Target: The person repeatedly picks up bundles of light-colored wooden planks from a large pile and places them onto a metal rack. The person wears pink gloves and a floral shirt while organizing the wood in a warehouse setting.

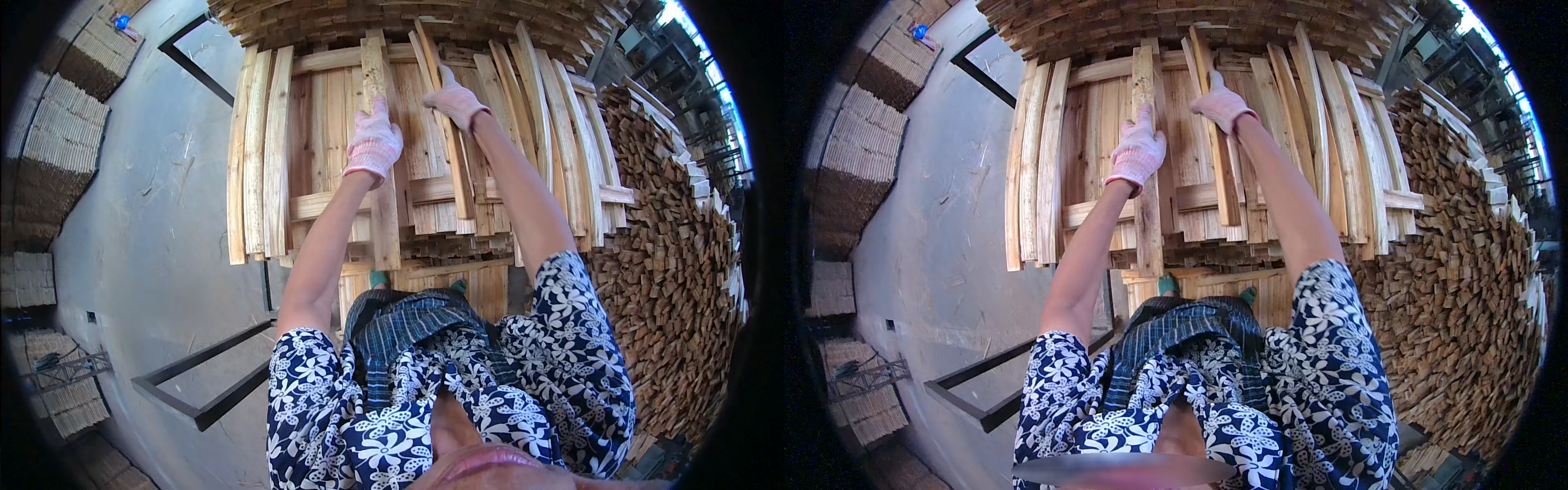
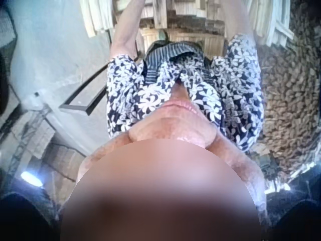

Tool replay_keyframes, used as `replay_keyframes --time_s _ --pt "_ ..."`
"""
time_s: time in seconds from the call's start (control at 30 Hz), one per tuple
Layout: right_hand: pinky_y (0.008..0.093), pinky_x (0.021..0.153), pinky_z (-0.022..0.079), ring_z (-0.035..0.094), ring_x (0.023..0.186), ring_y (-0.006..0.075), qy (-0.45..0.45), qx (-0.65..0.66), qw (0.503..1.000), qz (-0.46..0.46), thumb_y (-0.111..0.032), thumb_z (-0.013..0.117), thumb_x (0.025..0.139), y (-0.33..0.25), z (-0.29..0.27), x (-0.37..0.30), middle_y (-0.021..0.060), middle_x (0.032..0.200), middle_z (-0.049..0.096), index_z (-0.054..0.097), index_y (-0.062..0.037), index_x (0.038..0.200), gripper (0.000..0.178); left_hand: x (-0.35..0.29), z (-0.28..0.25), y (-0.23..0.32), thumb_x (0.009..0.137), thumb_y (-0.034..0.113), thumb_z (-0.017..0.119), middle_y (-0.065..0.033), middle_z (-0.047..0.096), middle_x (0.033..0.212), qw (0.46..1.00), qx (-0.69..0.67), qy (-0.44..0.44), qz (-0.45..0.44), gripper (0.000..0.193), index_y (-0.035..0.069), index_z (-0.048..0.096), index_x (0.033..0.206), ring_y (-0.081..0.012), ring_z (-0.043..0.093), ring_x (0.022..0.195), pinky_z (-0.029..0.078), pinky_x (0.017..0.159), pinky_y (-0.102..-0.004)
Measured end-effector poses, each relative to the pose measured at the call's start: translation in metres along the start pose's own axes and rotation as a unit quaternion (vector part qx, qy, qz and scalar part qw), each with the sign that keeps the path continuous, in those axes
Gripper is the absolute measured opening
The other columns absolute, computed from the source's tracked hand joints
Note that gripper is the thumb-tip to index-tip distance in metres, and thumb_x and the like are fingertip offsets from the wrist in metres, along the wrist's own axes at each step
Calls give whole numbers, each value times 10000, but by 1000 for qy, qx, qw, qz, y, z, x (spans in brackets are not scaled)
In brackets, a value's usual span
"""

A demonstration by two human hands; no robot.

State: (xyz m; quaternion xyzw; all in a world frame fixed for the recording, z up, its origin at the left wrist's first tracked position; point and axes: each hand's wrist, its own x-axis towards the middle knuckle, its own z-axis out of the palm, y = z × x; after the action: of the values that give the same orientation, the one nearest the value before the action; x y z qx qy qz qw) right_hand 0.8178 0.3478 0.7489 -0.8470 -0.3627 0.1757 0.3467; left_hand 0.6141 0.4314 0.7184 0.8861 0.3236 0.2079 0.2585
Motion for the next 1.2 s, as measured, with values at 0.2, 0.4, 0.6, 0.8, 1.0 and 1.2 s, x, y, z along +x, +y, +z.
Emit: replay_keyframes --time_s 0.2,0.4,0.6,0.8,1.0,1.2 --pt "378 1060 442 583 1214 226 -41 529 847 33 -305 792 831 2 43 -39 128 1343 622 482 -30 1471 763 29 -6 -11 903 236 632 -359 464 1344 1000 -7 -28 -1 679 155 342 1512 -521 585 1164 510 953 -552" --pt "466 1054 449 576 1255 405 112 46 991 -63 -346 598 949 23 54 -19 279 1381 562 345 -79 1552 707 22 -53 -46 895 283 635 -349 415 1449 996 53 -39 -66 782 223 277 1588 -503 569 1229 476 1047 -532" --pt "534 1102 408 507 1267 554 136 -60 989 -28 -444 500 971 -9 70 -32 419 1418 434 189 -137 1622 784 8 -113 -58 901 509 648 -308 459 1472 992 86 91 2 814 101 366 1546 -453 451 1381 417 1105 -521" --pt "561 1070 432 495 1299 545 103 -6 994 -29 -571 574 918 -100 127 -48 411 1482 363 182 -115 1612 919 -41 -178 -202 1006 672 307 -292 561 1399 969 70 38 -234 805 20 452 1454 -462 506 1330 392 1108 -485" --pt "513 995 489 561 1242 482 77 -259 946 -182 -460 594 941 -121 166 -51 370 1468 359 275 -113 1575 791 -43 -130 -187 1036 611 282 -279 617 1331 976 24 95 -194 676 90 472 1422 -471 561 1263 427 1054 -522" --pt "468 1097 435 516 1313 471 -4 -18 981 -192 -600 581 916 -90 191 -38 338 1513 413 329 -97 1562 856 -60 -112 -249 1054 320 453 -281 495 1428 982 116 102 -106 499 21 452 1453 -441 496 1318 435 1094 -455"
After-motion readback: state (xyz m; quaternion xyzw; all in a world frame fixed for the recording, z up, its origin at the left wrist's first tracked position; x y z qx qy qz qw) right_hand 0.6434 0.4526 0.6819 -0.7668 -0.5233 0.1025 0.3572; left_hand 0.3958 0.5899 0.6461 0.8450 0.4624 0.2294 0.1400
